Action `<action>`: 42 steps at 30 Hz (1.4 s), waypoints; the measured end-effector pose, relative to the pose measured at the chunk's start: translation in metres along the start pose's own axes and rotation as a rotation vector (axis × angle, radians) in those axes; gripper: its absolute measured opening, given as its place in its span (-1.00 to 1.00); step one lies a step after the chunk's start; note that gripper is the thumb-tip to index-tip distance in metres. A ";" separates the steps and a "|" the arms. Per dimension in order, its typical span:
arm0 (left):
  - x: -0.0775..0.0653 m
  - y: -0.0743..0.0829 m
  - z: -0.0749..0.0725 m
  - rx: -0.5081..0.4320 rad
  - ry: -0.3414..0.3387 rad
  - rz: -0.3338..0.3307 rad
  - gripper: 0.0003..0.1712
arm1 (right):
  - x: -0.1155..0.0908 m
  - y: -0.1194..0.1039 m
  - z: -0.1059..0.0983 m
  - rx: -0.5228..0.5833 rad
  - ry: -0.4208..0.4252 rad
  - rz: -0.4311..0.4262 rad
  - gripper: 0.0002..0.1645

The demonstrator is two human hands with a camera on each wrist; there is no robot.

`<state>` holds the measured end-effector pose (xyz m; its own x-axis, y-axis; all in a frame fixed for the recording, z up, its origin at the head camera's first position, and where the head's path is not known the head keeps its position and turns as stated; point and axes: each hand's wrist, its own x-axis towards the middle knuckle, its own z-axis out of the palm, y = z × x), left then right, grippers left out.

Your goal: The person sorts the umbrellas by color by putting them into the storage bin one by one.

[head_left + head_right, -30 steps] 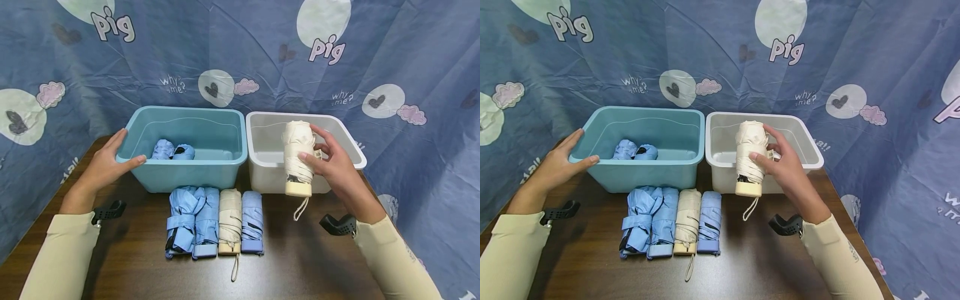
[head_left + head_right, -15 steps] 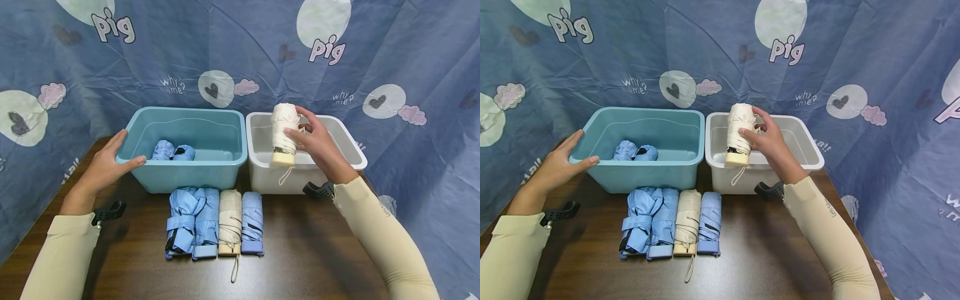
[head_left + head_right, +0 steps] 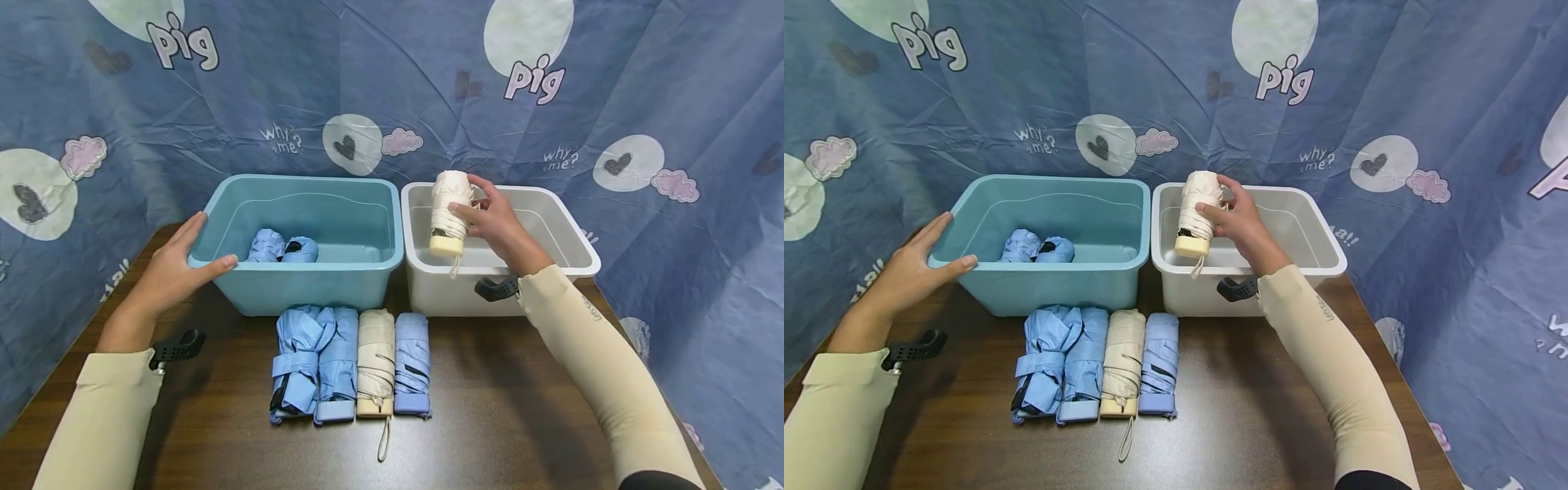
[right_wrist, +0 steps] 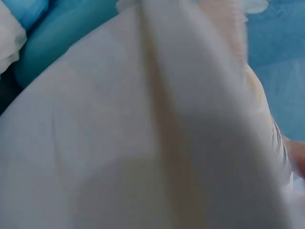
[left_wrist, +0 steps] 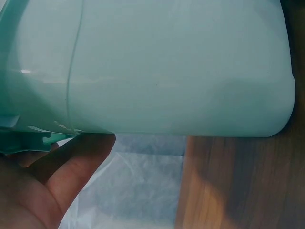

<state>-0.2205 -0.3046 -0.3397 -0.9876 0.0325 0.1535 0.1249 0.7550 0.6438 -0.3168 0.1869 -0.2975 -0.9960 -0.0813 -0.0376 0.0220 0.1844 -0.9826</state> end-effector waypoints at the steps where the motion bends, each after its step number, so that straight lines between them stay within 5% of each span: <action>1: 0.000 0.000 0.000 0.001 -0.001 0.001 0.13 | 0.001 0.002 0.000 -0.005 0.001 0.009 -0.10; 42: 0.001 -0.001 0.002 -0.009 -0.008 -0.014 0.13 | 0.000 0.019 0.004 -0.361 -0.097 0.232 -0.08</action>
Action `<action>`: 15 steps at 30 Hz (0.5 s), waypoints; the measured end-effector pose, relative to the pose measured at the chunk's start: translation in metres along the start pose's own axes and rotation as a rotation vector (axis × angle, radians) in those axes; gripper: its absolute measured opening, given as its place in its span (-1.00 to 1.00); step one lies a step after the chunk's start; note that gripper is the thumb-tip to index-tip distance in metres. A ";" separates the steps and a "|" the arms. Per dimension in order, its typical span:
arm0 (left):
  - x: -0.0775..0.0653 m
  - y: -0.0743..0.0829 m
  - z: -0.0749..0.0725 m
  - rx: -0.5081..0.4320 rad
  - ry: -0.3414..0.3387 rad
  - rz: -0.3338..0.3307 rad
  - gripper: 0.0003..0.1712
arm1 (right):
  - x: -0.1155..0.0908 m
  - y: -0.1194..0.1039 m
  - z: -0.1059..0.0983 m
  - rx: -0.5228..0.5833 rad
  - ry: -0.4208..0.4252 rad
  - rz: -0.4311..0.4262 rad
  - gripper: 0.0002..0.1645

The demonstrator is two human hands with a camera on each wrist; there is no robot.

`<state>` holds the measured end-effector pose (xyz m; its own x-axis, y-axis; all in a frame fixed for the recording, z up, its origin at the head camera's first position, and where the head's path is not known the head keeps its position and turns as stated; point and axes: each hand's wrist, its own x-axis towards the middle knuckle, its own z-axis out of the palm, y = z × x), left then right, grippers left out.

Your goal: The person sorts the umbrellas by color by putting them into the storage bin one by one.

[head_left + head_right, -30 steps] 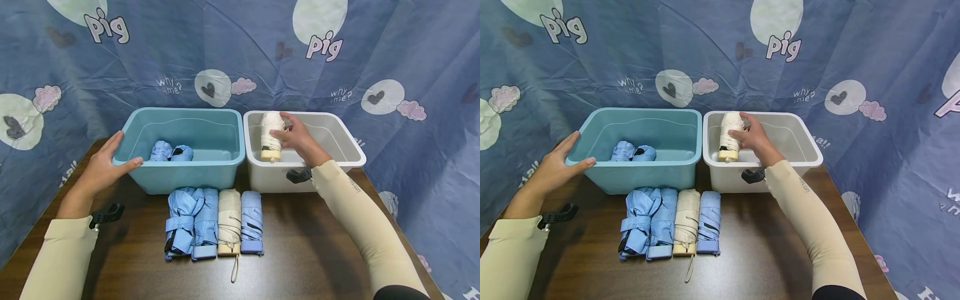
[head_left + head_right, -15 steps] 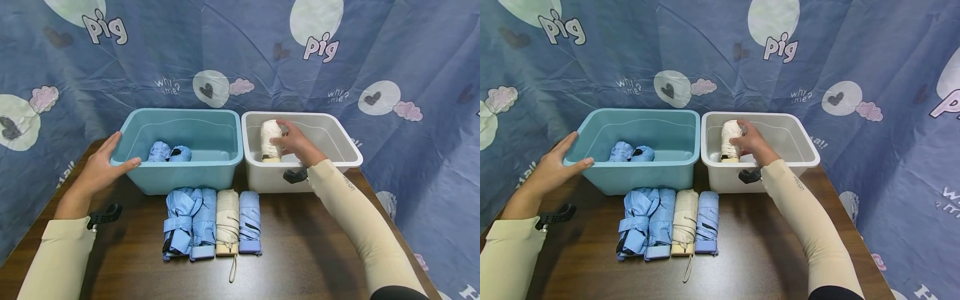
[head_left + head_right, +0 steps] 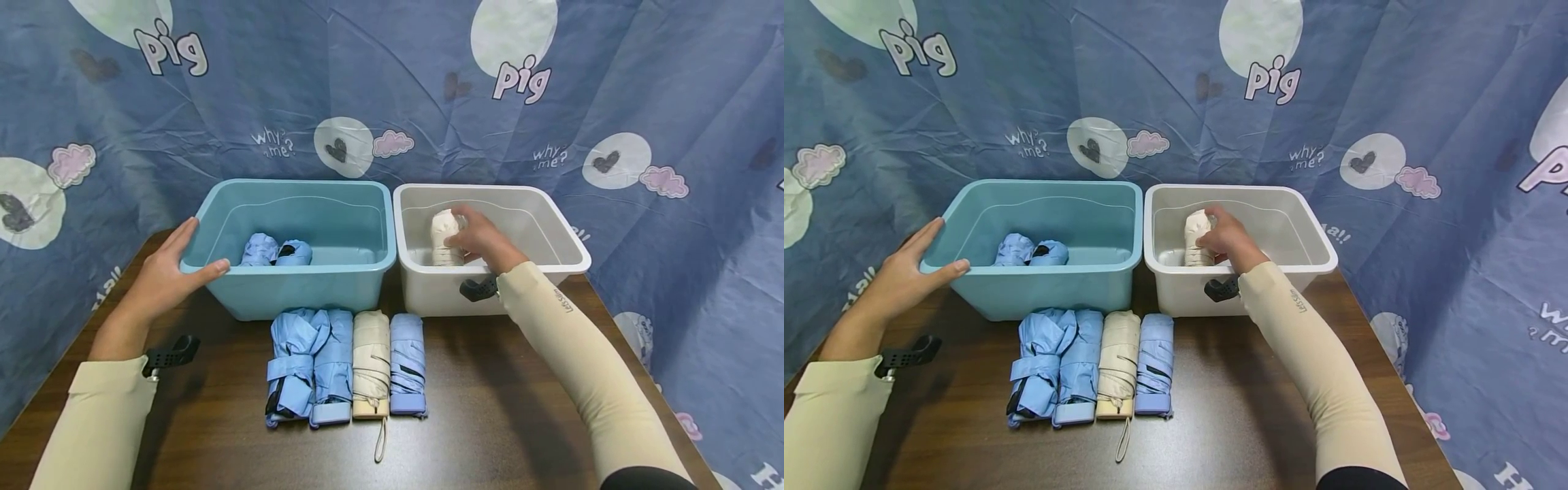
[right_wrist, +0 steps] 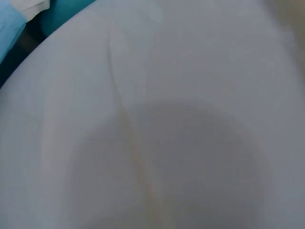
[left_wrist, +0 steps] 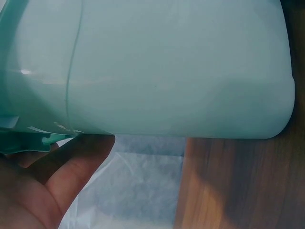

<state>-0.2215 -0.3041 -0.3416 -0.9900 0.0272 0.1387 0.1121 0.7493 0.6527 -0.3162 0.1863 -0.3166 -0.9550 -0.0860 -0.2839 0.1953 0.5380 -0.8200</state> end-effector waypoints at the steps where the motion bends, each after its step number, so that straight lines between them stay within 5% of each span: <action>1: 0.000 0.000 0.000 0.001 0.000 -0.001 0.14 | 0.000 0.000 0.000 -0.016 0.005 0.002 -0.07; 10: -0.001 0.001 0.000 0.001 0.003 -0.002 0.14 | -0.001 0.000 0.001 -0.177 0.044 -0.006 -0.09; 15: 0.000 0.001 0.000 -0.001 0.002 -0.001 0.14 | -0.002 -0.001 0.001 -0.086 0.040 0.012 -0.12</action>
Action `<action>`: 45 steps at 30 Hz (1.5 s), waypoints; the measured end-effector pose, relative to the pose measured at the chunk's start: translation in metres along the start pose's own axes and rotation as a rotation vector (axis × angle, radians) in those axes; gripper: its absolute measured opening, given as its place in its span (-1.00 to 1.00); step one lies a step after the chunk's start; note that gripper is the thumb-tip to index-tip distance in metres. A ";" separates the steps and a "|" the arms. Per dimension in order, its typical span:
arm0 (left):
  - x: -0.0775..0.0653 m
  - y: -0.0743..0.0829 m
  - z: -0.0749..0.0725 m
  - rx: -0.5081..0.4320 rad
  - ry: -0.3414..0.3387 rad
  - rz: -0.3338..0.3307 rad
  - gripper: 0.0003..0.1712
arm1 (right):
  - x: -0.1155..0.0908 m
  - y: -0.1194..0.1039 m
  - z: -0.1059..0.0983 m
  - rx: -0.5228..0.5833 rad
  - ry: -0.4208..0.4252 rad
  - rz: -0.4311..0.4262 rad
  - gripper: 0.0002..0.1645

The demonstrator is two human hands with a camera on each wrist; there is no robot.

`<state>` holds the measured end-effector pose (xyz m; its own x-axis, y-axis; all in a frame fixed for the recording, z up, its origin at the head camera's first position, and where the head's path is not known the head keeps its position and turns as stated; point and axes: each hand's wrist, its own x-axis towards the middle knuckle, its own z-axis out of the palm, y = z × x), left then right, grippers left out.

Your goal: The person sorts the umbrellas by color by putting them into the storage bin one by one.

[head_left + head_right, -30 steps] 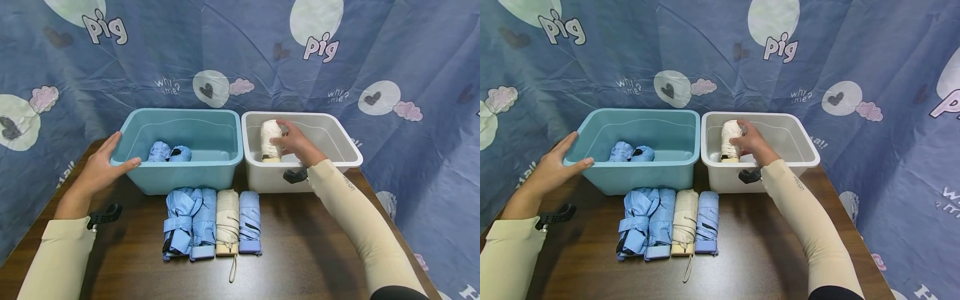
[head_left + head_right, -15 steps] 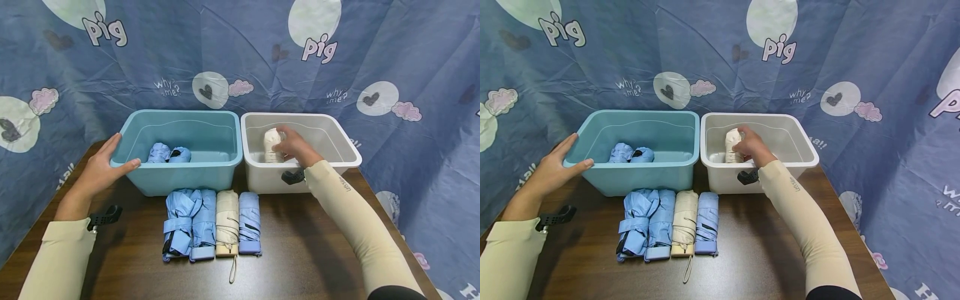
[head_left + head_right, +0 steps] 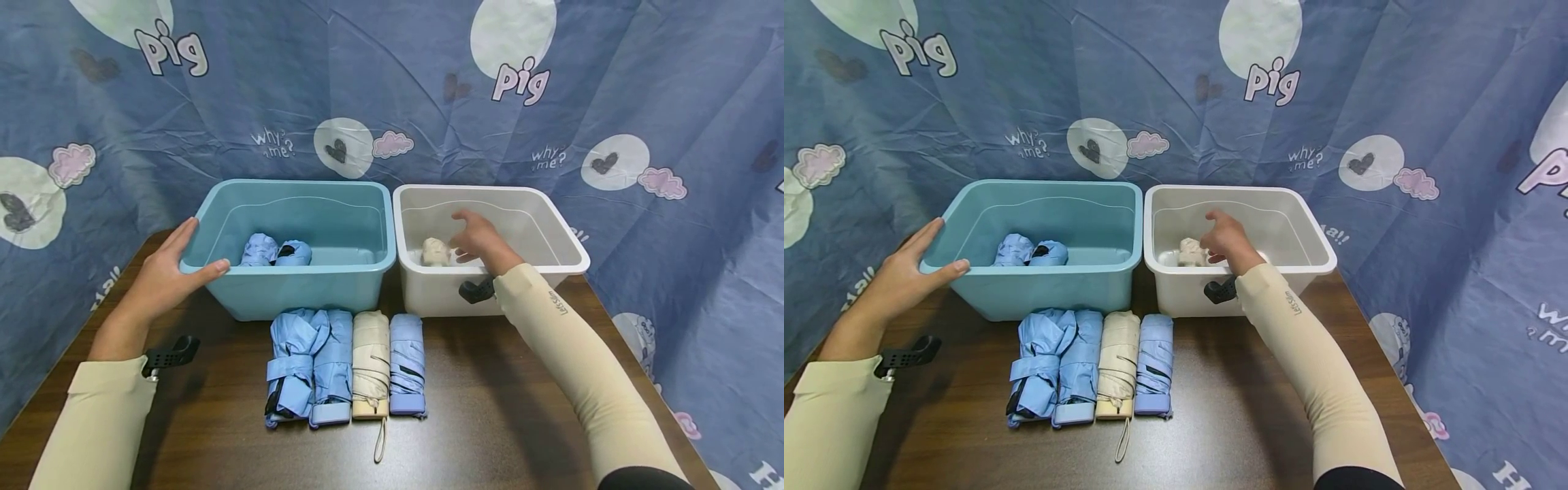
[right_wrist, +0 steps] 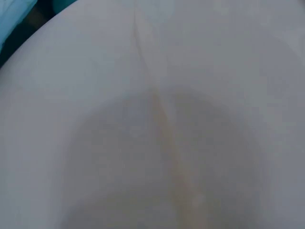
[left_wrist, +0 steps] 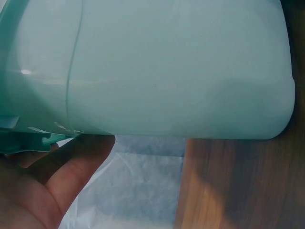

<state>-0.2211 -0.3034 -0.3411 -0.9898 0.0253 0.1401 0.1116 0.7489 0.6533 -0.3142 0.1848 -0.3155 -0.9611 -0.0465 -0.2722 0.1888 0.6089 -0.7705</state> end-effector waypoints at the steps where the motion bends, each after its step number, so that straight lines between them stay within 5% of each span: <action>1: 0.000 0.000 0.000 -0.001 0.000 0.002 0.14 | 0.000 0.000 0.000 0.020 0.001 0.006 -0.12; 22: 0.000 0.000 0.002 0.000 -0.010 -0.009 0.15 | -0.002 -0.007 -0.004 0.202 0.053 -0.057 -0.25; 45: -0.001 -0.002 0.001 -0.008 0.007 -0.001 0.16 | -0.076 -0.021 -0.011 0.185 0.090 -0.336 -0.48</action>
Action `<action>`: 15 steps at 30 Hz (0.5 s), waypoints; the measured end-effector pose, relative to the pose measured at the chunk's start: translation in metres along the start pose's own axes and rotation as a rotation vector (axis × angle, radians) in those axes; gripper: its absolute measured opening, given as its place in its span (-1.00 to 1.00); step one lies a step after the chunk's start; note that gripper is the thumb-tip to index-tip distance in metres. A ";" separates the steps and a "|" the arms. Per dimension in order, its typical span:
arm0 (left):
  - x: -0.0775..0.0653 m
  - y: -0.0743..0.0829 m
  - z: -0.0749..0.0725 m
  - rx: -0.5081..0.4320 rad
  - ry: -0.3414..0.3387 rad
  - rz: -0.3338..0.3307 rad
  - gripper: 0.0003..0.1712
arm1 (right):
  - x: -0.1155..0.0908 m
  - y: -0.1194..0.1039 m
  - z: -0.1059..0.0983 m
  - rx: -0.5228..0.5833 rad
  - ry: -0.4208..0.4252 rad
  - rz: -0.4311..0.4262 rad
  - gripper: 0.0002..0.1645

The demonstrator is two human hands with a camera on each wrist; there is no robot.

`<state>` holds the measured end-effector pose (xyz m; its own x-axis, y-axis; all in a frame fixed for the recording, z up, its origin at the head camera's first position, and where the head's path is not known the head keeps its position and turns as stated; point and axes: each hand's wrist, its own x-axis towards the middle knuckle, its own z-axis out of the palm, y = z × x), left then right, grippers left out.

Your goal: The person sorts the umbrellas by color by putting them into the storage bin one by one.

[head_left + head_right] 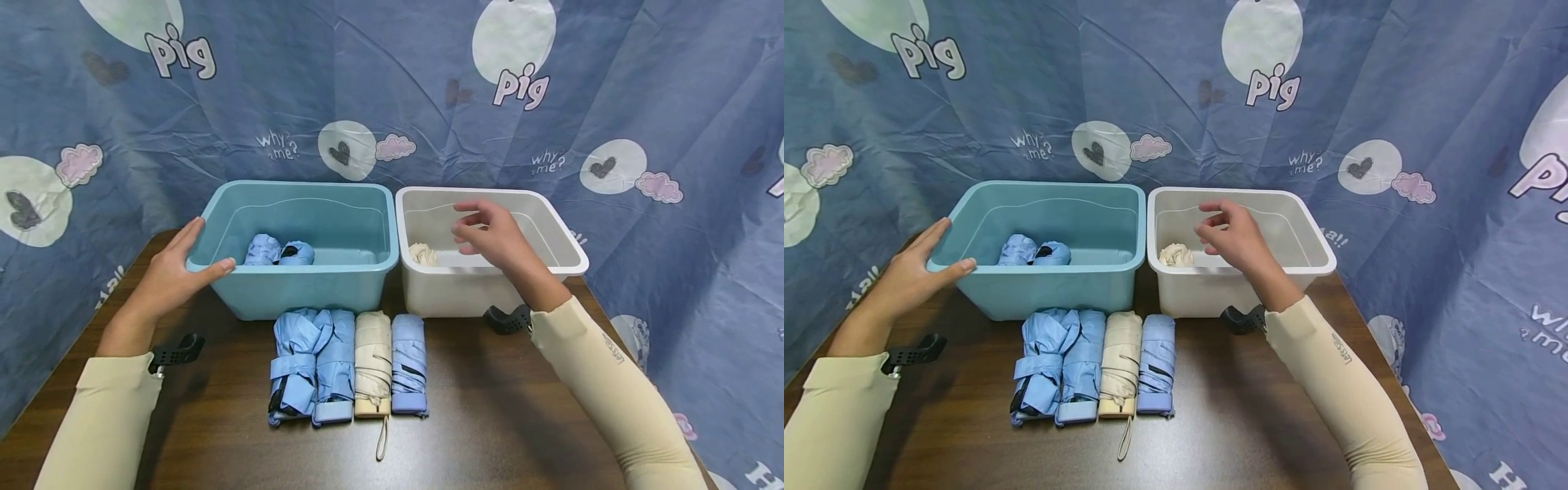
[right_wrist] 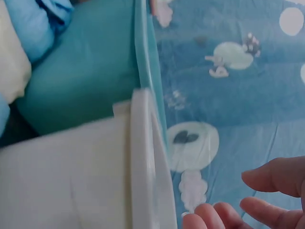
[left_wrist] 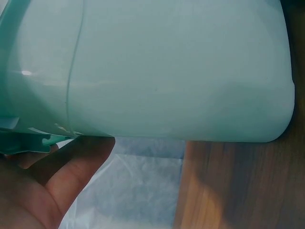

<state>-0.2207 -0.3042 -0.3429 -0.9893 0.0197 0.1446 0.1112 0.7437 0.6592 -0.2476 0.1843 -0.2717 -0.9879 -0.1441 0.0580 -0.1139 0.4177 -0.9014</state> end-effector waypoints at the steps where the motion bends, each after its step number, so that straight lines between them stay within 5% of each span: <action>1: 0.000 0.000 0.000 0.001 0.001 0.000 0.16 | -0.004 0.000 0.000 0.001 -0.004 -0.018 -0.48; 15: 0.000 0.001 0.000 -0.002 0.002 0.000 0.15 | -0.058 0.012 0.017 0.091 -0.030 -0.168 -0.59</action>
<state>-0.2208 -0.3037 -0.3426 -0.9891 0.0182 0.1458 0.1110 0.7427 0.6604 -0.1903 0.1819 -0.2932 -0.9519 -0.2321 0.1999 -0.2660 0.3027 -0.9152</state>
